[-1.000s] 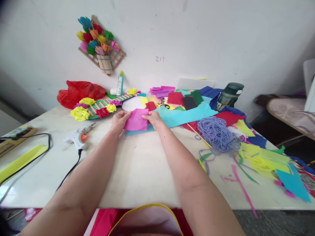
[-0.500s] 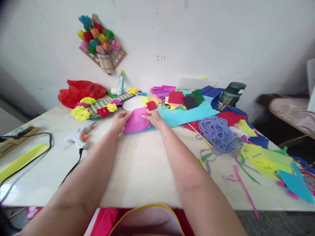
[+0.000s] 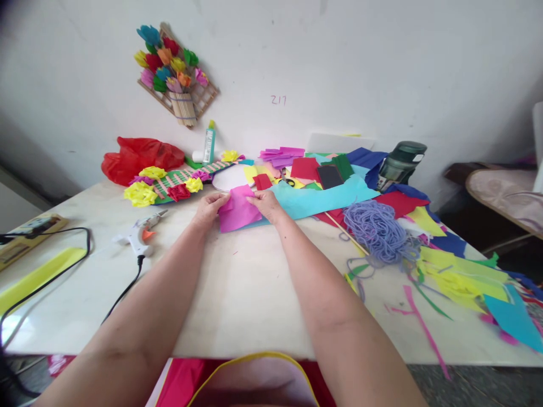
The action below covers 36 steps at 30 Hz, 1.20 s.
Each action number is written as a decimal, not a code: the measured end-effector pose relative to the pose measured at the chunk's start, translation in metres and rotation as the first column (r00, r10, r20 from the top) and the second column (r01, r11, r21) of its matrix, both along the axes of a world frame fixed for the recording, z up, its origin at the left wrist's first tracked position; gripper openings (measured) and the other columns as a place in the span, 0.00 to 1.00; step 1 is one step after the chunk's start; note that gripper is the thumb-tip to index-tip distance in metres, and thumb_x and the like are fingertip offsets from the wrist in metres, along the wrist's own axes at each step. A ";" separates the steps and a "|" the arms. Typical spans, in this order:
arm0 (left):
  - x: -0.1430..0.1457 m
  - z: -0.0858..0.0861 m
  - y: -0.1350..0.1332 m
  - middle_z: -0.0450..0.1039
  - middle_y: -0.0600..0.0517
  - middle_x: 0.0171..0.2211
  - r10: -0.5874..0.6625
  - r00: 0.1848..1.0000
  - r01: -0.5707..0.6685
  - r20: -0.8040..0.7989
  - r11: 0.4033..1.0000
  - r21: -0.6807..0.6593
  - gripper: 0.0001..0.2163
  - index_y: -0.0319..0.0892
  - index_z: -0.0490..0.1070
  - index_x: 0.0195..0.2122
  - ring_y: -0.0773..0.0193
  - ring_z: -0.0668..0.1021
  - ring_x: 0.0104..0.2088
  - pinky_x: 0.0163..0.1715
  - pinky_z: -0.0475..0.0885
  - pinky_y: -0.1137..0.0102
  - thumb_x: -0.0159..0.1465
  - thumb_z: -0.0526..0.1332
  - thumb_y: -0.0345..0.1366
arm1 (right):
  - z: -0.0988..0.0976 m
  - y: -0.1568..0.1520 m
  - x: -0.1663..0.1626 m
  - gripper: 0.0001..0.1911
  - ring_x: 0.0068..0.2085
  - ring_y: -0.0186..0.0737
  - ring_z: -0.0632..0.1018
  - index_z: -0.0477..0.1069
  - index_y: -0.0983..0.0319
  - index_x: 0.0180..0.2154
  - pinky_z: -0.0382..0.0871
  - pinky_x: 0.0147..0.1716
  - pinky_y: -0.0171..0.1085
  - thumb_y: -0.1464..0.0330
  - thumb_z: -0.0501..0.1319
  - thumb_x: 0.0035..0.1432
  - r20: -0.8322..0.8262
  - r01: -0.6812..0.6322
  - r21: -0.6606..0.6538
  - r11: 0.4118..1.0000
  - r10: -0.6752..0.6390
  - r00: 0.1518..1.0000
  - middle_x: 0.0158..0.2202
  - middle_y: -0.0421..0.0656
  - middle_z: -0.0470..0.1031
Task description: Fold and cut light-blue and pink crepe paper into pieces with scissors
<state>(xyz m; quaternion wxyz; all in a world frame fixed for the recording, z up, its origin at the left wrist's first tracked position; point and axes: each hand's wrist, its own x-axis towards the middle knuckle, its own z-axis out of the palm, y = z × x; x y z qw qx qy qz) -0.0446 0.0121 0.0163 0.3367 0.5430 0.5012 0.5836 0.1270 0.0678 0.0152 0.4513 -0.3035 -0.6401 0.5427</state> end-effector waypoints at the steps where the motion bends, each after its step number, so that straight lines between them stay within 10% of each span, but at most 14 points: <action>1: 0.000 0.000 0.000 0.60 0.56 0.14 -0.003 1.000 0.003 -0.003 1.000 0.005 0.18 0.39 0.65 0.17 0.73 0.61 0.18 0.18 0.53 0.74 0.47 0.63 0.49 | 0.000 -0.001 0.000 0.11 0.23 0.28 0.68 0.75 0.65 0.24 0.61 0.25 0.31 0.63 0.66 0.36 0.002 -0.006 -0.008 1.000 0.006 1.000 0.18 0.35 0.70; 19: 0.001 -0.006 0.004 0.65 0.55 0.16 0.067 0.994 -0.061 0.092 0.996 -0.067 0.12 0.38 0.68 0.19 0.71 0.65 0.19 0.18 0.56 0.74 0.45 0.65 0.43 | 0.001 -0.005 -0.002 0.12 0.28 0.32 0.72 0.76 0.64 0.27 0.65 0.33 0.34 0.66 0.66 0.35 -0.070 -0.009 -0.092 0.996 0.002 0.998 0.23 0.37 0.74; 36: -0.001 -0.012 0.006 0.65 0.57 0.15 0.012 0.980 -0.003 0.200 0.999 -0.046 0.12 0.39 0.68 0.19 0.72 0.64 0.17 0.18 0.56 0.75 0.47 0.65 0.43 | 0.008 -0.010 0.003 0.13 0.37 0.40 0.75 0.78 0.60 0.29 0.65 0.40 0.38 0.73 0.57 0.40 0.080 -0.025 0.102 0.994 0.017 0.997 0.29 0.41 0.79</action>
